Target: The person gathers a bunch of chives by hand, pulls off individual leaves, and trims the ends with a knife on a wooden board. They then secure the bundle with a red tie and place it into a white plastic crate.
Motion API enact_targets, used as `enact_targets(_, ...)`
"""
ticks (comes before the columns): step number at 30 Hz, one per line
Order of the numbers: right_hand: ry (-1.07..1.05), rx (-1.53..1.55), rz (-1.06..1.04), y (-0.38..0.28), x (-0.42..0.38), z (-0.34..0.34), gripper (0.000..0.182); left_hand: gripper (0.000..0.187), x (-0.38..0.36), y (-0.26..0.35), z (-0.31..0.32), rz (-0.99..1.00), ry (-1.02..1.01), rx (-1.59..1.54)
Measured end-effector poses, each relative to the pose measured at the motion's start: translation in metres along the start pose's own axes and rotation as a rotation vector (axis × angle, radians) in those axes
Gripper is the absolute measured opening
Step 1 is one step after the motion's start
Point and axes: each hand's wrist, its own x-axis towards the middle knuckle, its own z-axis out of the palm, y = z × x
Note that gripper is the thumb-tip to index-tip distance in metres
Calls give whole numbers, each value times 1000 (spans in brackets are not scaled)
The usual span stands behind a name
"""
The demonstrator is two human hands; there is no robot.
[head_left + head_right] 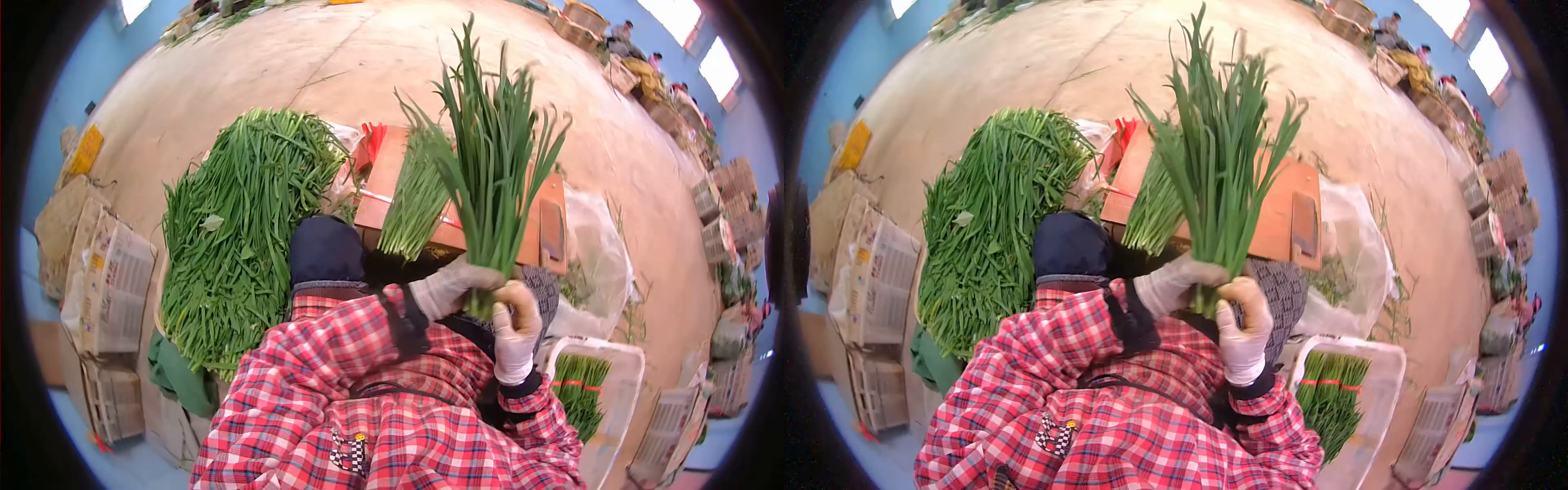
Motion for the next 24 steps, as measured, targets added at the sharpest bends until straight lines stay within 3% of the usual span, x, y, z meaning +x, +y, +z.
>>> enact_targets(4, -311, -103, 156, -4, -16, -11, 13, 45, -39, -19, -15, -148, 134, 134)
enact_targets(7, -480, 79, 528, 1, -22, -20, 16, 44, -44, -21, -26, -290, 139, 279)
enact_targets(12, -726, -34, 614, 17, -36, -33, 26, 45, -42, -55, -32, -394, 180, 352)
enact_targets(13, -705, -14, 564, 19, -35, -34, 24, 45, -43, -62, -35, -428, 174, 365)
enact_targets(15, -621, -15, 722, 8, -22, -52, 20, 45, -46, -68, -43, -482, 173, 397)
enact_targets(16, -441, -113, 559, 14, -20, -58, 20, 46, -47, -61, -39, -511, 185, 394)
enact_targets(20, -14, -43, 484, 40, 1, -98, 14, 48, -48, -68, -44, -476, 215, 442)
enact_targets(24, -115, -244, 457, 33, 43, -92, 25, 48, -45, -63, -31, -462, 232, 375)
